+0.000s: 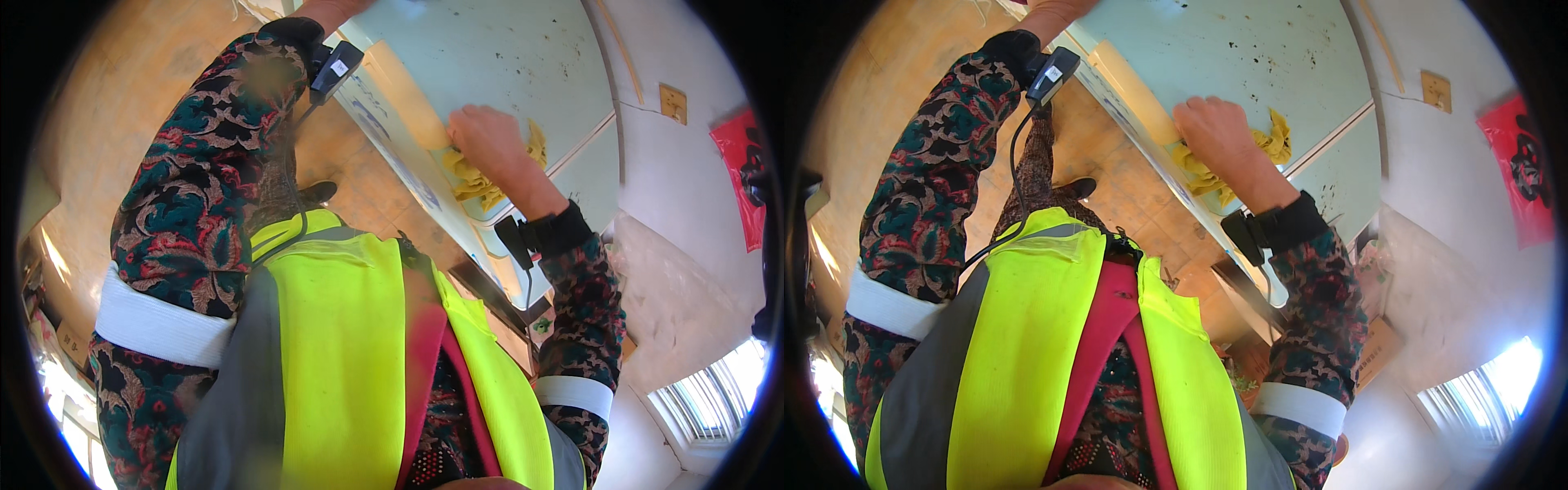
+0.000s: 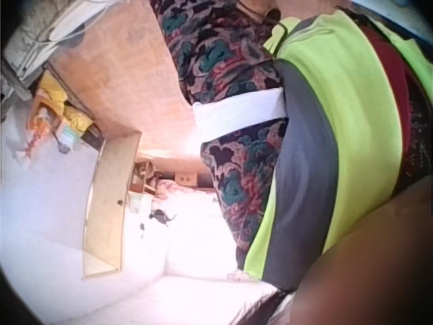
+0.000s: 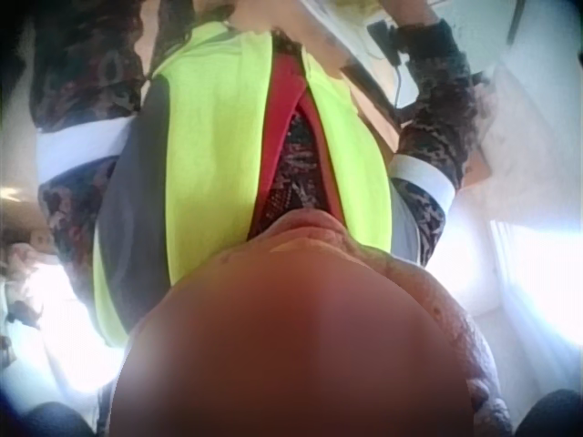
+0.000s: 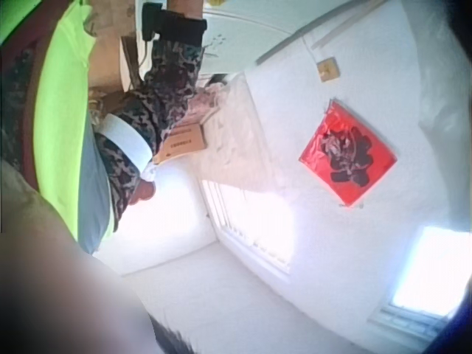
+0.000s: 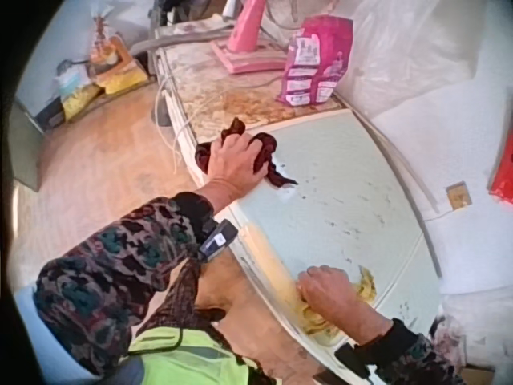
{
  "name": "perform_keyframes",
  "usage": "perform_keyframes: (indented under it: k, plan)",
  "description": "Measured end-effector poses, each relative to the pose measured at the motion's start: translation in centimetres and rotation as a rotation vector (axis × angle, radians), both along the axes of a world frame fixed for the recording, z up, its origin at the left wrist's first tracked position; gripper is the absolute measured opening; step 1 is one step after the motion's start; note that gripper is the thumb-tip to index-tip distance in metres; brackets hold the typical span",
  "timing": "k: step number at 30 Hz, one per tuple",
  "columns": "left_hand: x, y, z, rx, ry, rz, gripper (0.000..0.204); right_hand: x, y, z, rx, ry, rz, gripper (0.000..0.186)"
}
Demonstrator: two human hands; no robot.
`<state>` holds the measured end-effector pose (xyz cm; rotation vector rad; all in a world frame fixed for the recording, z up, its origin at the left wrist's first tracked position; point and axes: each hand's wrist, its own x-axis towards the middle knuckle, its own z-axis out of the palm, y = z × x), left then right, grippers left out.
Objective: The person wipes a light blue cabinet top with a dark cloth, then switches to a yellow cloth to continue wiping the same surface. They then move to a pink table fan and wipe its cage and base with the dark cloth.
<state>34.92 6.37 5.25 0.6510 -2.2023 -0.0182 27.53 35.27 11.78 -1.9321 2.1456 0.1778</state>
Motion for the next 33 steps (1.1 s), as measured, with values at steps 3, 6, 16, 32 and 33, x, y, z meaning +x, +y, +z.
perform_keyframes:
  k: [3, 6, 16, 32, 33]
  plan:
    - [-0.2, 0.0, -0.1, 0.021, -0.036, 0.006, 0.032, -0.4, -2.6, -1.2, -0.119, 0.016, 0.035, 0.005]
    - [-0.2, -0.1, 0.0, 0.017, -0.03, -0.007, 0.033, -0.4, -2.8, -1.6, -0.125, 0.031, -0.023, 0.006]
    - [-0.9, 0.0, 0.3, 0.023, -0.075, -0.009, 0.033, -0.8, 4.5, -0.2, 0.009, 0.02, -0.015, 0.01]
    - [-2.5, -0.2, 0.4, 0.053, -0.123, 0.012, 0.034, -1.6, 2.8, -0.4, 0.066, -0.236, -0.54, 0.017]
    - [-2.5, -0.1, 0.5, 0.044, -0.114, 0.007, 0.033, -1.8, 2.7, -0.3, 0.039, -0.256, -0.534, 0.019]
